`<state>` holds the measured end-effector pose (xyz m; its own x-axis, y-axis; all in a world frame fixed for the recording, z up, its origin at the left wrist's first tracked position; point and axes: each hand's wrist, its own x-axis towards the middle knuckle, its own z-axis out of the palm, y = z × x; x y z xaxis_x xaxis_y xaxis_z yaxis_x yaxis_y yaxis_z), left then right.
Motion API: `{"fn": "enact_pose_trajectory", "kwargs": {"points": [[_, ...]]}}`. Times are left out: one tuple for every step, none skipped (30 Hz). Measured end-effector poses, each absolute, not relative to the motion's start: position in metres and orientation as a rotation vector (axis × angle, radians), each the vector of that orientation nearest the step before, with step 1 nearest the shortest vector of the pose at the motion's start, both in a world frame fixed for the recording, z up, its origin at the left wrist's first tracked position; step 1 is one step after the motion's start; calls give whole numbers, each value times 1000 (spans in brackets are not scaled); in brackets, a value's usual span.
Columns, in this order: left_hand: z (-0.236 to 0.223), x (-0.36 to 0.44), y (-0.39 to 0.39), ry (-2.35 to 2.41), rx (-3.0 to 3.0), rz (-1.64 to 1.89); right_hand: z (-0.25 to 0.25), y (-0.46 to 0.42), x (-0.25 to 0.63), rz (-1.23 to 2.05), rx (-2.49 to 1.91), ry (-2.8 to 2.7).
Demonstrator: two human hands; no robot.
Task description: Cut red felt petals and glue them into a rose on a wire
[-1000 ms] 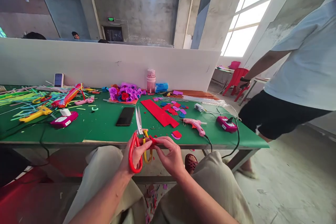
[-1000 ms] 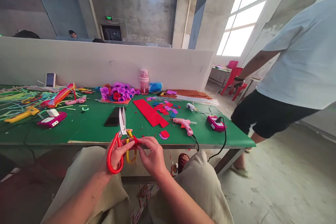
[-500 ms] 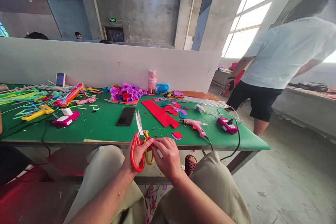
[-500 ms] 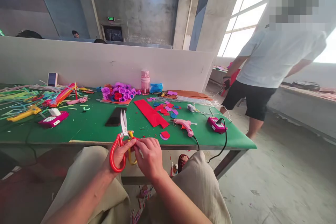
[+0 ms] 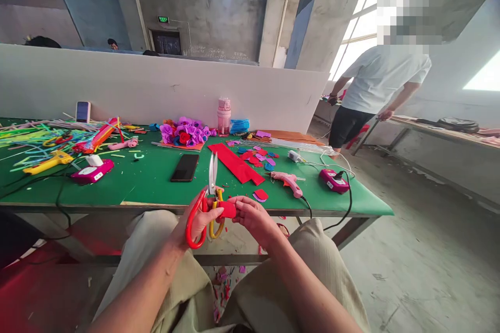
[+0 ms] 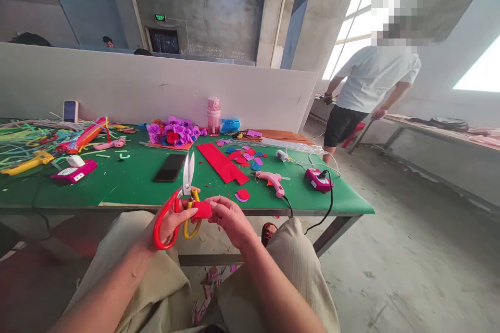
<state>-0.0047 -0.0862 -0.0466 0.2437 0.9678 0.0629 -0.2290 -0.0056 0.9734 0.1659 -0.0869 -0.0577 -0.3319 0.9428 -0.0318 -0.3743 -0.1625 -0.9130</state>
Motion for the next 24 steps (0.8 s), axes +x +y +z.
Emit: {"fn": "enact_pose_trajectory", "kwargs": {"points": [[-45, -5, -88, 825, 1211, 1090, -57, -87, 169, 1721, -772, -1075], [-43, -6, -90, 807, 1241, 1036, -56, -88, 170, 1736, -760, -1094], [-41, -6, -93, 788, 1266, 987, -55, -90, 172, 1748, -754, -1121], [-39, -5, -95, 773, 1284, 953, -54, -91, 173, 1764, -751, -1150], [-37, -5, -96, 765, 1298, 929, -53, -93, 174, 1785, -750, -1176], [-36, -4, -98, 760, 1313, 912, -52, -94, 174, 1811, -749, -1199], [-35, -3, -98, 757, 1327, 900, -52, -95, 175, 1840, -752, -1216], [-35, -2, -99, 760, 1341, 901, -52, -95, 176, 1866, -759, -1224], [-36, -1, -98, 772, 1354, 913, -53, -95, 177, 1876, -772, -1223], [-36, -1, -97, 793, 1366, 932, -55, -93, 178, 1868, -786, -1212], [-37, 0, -96, 821, 1376, 963, -56, -92, 179, 1842, -797, -1186], [-38, 0, -94, 850, 1382, 1007, -58, -90, 180, 1802, -799, -1142], [-39, 0, -93, 876, 1387, 1051, -60, -87, 180, 1756, -794, -1081], [-39, 0, -91, 898, 1391, 1093, -61, -86, 181, 1712, -783, -1011], [-39, 0, -90, 912, 1395, 1126, -61, -84, 181, 1676, -771, -942], [-40, 1, -89, 924, 1397, 1154, -62, -83, 180, 1650, -762, -883], [-40, 1, -89, 934, 1396, 1170, -62, -83, 179, 1634, -755, -838], [-41, 3, -89, 943, 1389, 1174, -61, -83, 178, 1629, -753, -813], [-42, 4, -89, 948, 1374, 1173, -61, -84, 176, 1631, -753, -802], [-44, 7, -90, 950, 1351, 1170, -61, -85, 173, 1640, -753, -798], [-46, 9, -90, 950, 1328, 1168, -60, -87, 171, 1655, -753, -797], [-47, 11, -91, 952, 1307, 1172, -60, -88, 168, 1674, -753, -797], [-49, 13, -91, 956, 1289, 1184, -61, -90, 166, 1691, -753, -799], [-49, 15, -92, 963, 1272, 1203, -61, -91, 164, 1703, -753, -803]]}}
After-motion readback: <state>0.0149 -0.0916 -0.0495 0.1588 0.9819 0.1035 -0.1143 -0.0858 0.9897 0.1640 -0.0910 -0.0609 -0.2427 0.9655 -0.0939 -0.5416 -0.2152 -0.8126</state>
